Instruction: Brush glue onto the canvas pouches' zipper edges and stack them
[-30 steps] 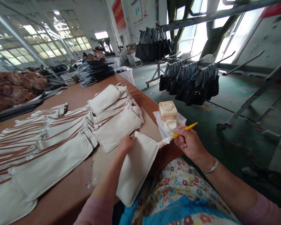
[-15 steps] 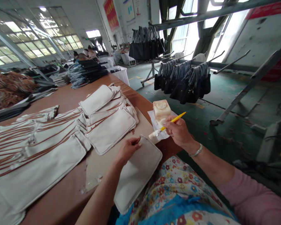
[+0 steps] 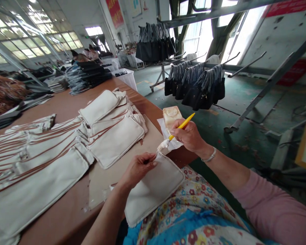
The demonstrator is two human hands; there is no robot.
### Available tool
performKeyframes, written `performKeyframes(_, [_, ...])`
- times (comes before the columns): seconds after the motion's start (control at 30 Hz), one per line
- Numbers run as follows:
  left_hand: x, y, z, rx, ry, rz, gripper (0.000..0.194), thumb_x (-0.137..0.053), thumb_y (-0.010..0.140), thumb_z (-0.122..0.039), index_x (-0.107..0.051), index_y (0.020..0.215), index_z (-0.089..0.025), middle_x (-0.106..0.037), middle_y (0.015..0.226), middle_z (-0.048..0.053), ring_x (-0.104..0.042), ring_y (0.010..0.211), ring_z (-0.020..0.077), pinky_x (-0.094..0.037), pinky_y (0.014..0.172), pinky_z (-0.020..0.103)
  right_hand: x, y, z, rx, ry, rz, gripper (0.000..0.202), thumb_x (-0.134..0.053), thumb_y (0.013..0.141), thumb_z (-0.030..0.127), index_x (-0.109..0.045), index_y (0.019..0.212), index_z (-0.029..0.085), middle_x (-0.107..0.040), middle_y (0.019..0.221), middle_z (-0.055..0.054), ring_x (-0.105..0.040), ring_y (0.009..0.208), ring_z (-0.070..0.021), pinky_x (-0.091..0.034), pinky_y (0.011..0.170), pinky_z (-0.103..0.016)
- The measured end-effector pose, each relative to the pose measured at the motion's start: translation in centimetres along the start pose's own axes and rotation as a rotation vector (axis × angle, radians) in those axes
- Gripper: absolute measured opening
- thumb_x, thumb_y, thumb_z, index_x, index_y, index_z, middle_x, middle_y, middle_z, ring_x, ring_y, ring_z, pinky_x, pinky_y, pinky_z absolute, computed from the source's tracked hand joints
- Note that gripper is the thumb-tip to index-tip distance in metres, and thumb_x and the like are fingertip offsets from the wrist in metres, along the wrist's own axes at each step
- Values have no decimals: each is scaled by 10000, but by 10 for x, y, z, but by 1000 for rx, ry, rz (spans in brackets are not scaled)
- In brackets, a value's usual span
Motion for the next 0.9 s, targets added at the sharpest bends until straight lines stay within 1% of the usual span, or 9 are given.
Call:
performKeyframes(0.07, [-4, 1, 1, -4, 18, 28, 390, -789, 750, -450, -748, 993, -148, -641, 837, 27, -543, 753, 145, -417, 687, 233, -4, -4, 1, 5, -35, 64, 188, -682, 820, 263, -603, 667, 188, -517, 581, 28, -418, 528, -113, -319, 500, -242])
performKeyframes(0.13, [-7, 0, -1, -28, 71, 28, 337, -744, 800, -449, -740, 962, -154, -645, 824, 21, -543, 740, 141, -413, 676, 229, -1, -4, 2, 37, -117, 57, 178, -694, 800, 246, -617, 651, 185, -565, 621, 9, -473, 578, -130, -365, 544, -251])
performKeyframes(0.27, [-5, -7, -16, -226, 333, -145, 246, -682, 862, -405, -735, 878, -165, -633, 786, 22, -559, 714, 139, -419, 640, 221, 21, 1, -10, -16, -54, -164, 174, -698, 795, 285, -618, 670, 195, -514, 553, 28, -429, 502, -120, -323, 466, -242])
performKeyframes(0.33, [-7, -14, -24, -354, 487, -205, 192, -661, 886, -357, -724, 869, -176, -627, 781, 22, -574, 702, 130, -426, 631, 216, 22, 3, -21, -96, 64, -190, 197, -717, 772, 303, -594, 659, 198, -451, 497, 53, -360, 437, -98, -260, 414, -232])
performKeyframes(0.43, [-11, -23, -30, -498, 670, -264, 131, -649, 905, -310, -696, 877, -192, -631, 794, 18, -589, 683, 115, -434, 630, 212, 4, -2, -29, -231, 239, -57, 236, -748, 734, 306, -558, 644, 199, -373, 441, 88, -278, 383, -69, -186, 382, -217])
performKeyframes(0.57, [-10, -30, -34, -585, 833, -348, 115, -659, 905, -298, -674, 864, -191, -623, 762, 13, -590, 641, 110, -422, 598, 217, -13, -12, -14, -302, 372, 175, 209, -742, 727, 265, -568, 643, 186, -379, 436, 93, -274, 372, -54, -166, 376, -201])
performKeyframes(0.63, [-9, -32, -36, -598, 871, -357, 120, -659, 906, -301, -669, 859, -191, -624, 748, 13, -595, 635, 112, -420, 590, 220, -7, -10, -5, -279, 368, 166, 172, -735, 722, 240, -588, 656, 181, -400, 458, 87, -286, 376, -50, -176, 377, -196])
performKeyframes(0.77, [-8, -35, -40, -599, 896, -390, 142, -644, 915, -321, -662, 847, -197, -635, 746, 21, -606, 637, 118, -435, 587, 224, 5, -7, -1, -208, 317, -11, 150, -718, 744, 233, -597, 669, 187, -368, 446, 91, -260, 379, -54, -163, 380, -204])
performKeyframes(0.9, [0, -53, -44, -581, 942, -472, 132, -613, 930, -302, -679, 863, -209, -651, 753, 39, -628, 655, 133, -462, 597, 232, -25, -21, -5, -281, 298, 139, 157, -727, 754, 220, -607, 661, 178, -407, 476, 64, -297, 420, -64, -172, 405, -212])
Point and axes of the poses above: each hand's wrist, its own y-axis towards the middle knuckle, its own x-axis out of the back of the hand, z = x × y, the point moved 7 cm from there along y, towards the middle knuckle
